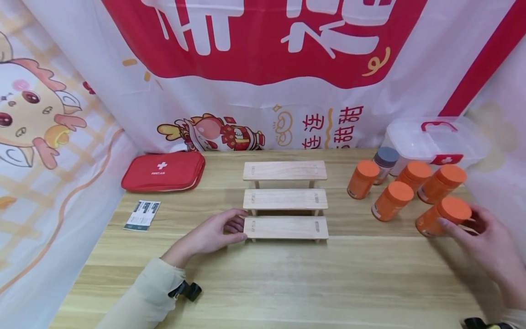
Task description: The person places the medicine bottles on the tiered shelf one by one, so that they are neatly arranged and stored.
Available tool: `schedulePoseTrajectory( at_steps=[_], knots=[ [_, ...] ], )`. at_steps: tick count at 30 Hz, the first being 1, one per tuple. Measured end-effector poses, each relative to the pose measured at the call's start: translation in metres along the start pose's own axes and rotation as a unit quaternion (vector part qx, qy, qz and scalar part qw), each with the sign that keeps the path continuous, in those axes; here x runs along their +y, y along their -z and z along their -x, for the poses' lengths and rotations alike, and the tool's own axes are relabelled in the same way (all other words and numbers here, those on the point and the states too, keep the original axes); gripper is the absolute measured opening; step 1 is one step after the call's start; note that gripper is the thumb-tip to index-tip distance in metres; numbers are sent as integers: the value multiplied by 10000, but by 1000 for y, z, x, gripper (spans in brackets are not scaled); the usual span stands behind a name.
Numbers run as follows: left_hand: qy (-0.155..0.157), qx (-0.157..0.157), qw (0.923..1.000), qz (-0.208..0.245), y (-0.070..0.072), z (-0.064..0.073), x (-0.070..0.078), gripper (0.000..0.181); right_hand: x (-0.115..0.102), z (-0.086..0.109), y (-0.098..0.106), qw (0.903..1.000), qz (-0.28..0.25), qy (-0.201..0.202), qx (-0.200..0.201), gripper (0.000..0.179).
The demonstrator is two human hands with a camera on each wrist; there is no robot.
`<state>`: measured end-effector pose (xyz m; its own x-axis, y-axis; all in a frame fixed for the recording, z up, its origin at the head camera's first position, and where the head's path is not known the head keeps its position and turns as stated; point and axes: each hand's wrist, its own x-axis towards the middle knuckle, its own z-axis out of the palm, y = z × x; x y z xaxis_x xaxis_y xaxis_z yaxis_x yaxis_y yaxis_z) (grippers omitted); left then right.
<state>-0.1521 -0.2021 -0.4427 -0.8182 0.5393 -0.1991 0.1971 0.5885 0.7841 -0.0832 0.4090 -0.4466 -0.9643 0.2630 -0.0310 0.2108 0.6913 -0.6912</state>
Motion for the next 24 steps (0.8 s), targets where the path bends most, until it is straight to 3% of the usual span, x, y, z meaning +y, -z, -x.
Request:
schedulePoseTrajectory(
  at_steps=[5,12,24],
  knots=[
    [105,-28,9999,41,0,1,0,55,0,1,-1,10000,-9,-39,12,86],
    [149,27,9999,-2,0,2,0,55,8,0,-5,9987,-347,236,289,78],
    [154,43,9998,-66,0,3,2,54,1,4,-2,9992,-27,-159,354,86]
  ],
)
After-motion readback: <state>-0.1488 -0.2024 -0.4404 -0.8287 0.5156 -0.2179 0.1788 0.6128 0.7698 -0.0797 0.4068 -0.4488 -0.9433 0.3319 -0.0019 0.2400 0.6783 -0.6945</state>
